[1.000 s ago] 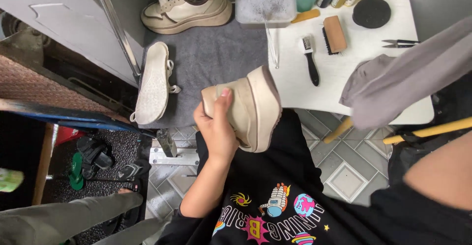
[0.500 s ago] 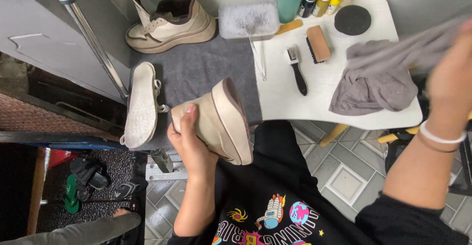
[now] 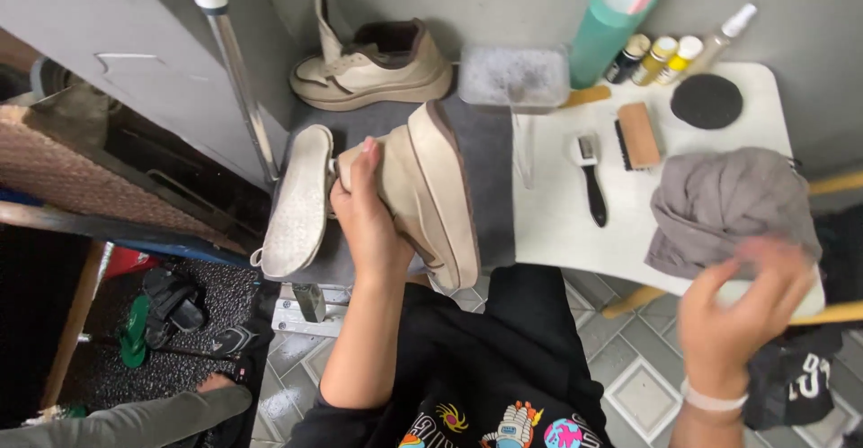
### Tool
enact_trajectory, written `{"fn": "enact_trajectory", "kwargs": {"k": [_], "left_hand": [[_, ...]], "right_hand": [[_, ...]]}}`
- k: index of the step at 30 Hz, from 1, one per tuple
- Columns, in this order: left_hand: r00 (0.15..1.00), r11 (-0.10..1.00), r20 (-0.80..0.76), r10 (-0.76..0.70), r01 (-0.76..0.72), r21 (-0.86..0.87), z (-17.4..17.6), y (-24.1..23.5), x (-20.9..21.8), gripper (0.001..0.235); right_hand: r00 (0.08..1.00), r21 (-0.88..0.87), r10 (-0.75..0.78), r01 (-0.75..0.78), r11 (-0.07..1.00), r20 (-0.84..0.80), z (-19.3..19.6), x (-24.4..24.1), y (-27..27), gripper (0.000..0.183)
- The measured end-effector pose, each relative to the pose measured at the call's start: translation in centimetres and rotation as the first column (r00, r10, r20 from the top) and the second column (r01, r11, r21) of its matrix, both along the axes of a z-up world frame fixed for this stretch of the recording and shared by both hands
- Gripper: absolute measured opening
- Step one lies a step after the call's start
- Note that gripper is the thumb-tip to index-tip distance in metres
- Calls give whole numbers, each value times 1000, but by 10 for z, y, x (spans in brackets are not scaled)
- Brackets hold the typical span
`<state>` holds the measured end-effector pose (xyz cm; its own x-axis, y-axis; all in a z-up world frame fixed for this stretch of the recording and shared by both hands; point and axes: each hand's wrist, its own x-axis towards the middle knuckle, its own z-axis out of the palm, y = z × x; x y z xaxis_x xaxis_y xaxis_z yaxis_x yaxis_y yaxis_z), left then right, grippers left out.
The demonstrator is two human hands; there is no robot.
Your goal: The person cleans a beige sneaker by scrubbing the sole and upper with a toothbrush and a larger brush, then wipes the shoe with a cloth. The person handles the shoe, brushes, and cloth throughout the process.
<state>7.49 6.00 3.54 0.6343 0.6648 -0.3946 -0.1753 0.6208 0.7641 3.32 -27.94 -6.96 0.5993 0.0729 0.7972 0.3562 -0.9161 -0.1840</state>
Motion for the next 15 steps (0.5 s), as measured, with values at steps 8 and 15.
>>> {"fn": "enact_trajectory", "kwargs": {"k": [8,15], "left_hand": [[967,996,246,-72,81,-27,3,26,24,21],[958,955,180,-224,252,-157,-11,42,30,22]], "right_hand": [[334,71,53,41,997,-941,-123,-49,64,84],[281,170,150,46,984,-948,-171,-37,88,74]]}}
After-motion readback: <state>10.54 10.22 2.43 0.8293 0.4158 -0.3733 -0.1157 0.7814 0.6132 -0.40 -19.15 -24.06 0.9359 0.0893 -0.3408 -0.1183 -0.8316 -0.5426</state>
